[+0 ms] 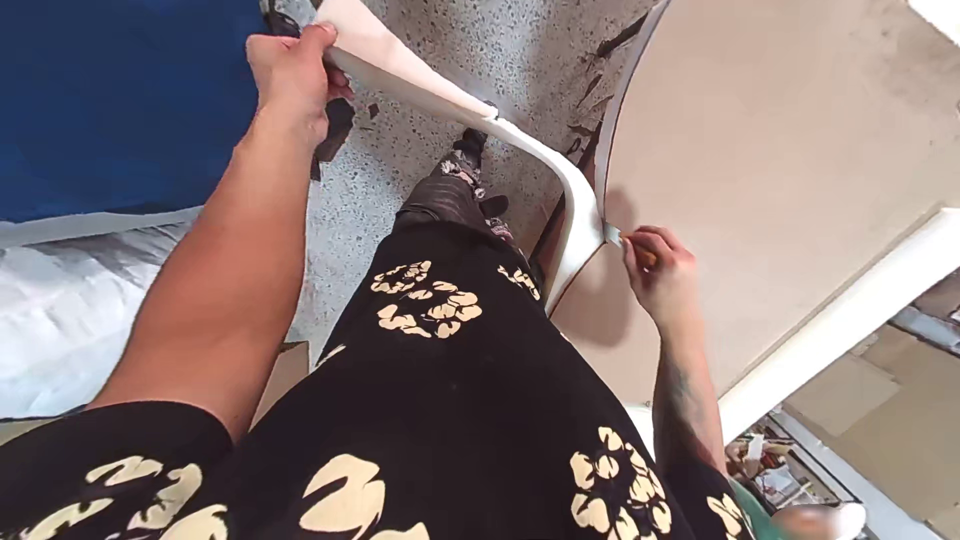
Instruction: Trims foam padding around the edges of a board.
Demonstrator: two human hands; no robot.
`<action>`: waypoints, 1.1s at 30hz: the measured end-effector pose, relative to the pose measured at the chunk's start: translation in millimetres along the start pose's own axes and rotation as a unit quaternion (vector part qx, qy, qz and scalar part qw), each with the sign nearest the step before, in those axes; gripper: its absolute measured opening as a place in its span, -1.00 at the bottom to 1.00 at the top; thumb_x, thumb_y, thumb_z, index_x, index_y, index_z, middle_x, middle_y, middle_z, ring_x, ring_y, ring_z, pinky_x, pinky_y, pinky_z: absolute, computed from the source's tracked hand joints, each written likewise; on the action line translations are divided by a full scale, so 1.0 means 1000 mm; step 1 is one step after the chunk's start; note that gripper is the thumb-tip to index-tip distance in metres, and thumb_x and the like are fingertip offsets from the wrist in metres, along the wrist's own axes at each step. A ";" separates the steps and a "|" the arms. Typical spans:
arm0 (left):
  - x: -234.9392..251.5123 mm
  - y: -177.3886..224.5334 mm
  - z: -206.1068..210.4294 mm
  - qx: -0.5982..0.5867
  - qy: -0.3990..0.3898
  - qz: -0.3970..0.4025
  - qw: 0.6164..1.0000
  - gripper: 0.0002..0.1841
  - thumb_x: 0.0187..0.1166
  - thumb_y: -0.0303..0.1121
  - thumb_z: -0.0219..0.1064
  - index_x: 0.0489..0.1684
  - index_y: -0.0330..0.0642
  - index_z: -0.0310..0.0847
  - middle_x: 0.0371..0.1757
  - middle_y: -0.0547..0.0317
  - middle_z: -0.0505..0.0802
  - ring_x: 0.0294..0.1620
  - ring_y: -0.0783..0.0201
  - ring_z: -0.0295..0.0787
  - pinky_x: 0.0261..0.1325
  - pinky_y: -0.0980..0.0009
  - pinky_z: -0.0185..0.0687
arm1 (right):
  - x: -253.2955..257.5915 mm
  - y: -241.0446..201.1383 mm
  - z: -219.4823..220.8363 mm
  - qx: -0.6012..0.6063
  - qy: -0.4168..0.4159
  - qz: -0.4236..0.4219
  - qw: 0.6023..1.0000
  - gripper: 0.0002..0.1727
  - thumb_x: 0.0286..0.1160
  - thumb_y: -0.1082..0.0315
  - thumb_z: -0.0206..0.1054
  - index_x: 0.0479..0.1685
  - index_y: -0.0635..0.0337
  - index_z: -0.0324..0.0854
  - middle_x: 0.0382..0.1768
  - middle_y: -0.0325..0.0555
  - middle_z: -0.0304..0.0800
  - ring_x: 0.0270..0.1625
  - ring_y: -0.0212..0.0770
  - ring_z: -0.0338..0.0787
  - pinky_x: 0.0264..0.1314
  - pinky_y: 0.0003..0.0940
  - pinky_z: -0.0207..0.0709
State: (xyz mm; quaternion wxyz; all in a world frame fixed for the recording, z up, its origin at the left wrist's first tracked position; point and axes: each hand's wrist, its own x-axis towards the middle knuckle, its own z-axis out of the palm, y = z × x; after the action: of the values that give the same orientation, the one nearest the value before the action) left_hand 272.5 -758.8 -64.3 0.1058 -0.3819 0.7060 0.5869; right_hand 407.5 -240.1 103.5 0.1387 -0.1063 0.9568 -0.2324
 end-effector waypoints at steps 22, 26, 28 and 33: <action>-0.195 -0.054 0.264 0.072 -0.438 -0.096 0.891 -0.16 0.44 0.27 0.46 0.58 -0.18 0.48 0.36 -0.05 0.79 0.35 0.03 0.77 0.36 -0.07 0.73 | -0.132 -0.083 -0.004 0.149 0.405 0.132 0.893 -0.83 0.64 0.44 0.30 -0.10 0.41 0.72 -0.12 0.11 0.87 -0.32 -0.12 0.90 -0.35 -0.20 0.87; -0.211 -0.063 0.291 0.063 -0.393 -0.069 0.915 -0.24 0.27 0.11 0.67 0.27 -0.33 0.64 0.05 -0.03 0.92 0.09 0.15 0.91 0.27 0.08 0.82 | -0.129 -0.079 0.037 0.126 0.434 0.146 0.880 -0.82 0.60 0.44 0.34 -0.12 0.41 0.77 -0.11 0.15 0.88 -0.17 -0.05 0.93 -0.15 -0.14 0.90; -0.207 -0.064 0.286 0.071 -0.388 -0.069 0.916 -0.28 0.28 0.07 0.68 0.26 -0.33 0.66 0.04 -0.03 0.92 0.07 0.13 0.91 0.22 0.07 0.84 | -0.130 -0.080 0.049 0.118 0.447 0.149 0.874 -0.82 0.58 0.43 0.36 -0.11 0.42 0.78 -0.10 0.16 0.89 -0.14 -0.04 0.94 -0.13 -0.14 0.91; -0.208 -0.060 0.282 0.083 -0.383 -0.082 0.916 -0.31 0.32 0.02 0.67 0.29 -0.32 0.65 0.05 -0.02 0.93 0.06 0.13 0.92 0.17 0.13 0.85 | -0.139 -0.092 0.063 0.125 0.462 0.154 0.864 -0.82 0.58 0.43 0.37 -0.11 0.40 0.78 -0.07 0.19 0.88 -0.08 -0.03 0.94 -0.06 -0.15 0.91</action>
State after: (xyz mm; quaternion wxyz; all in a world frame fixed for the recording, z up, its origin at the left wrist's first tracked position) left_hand 370.6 -417.5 -65.8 0.4470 -0.1746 0.6238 0.6170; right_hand 570.4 -309.2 123.2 -0.2736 0.1806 0.8783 -0.3481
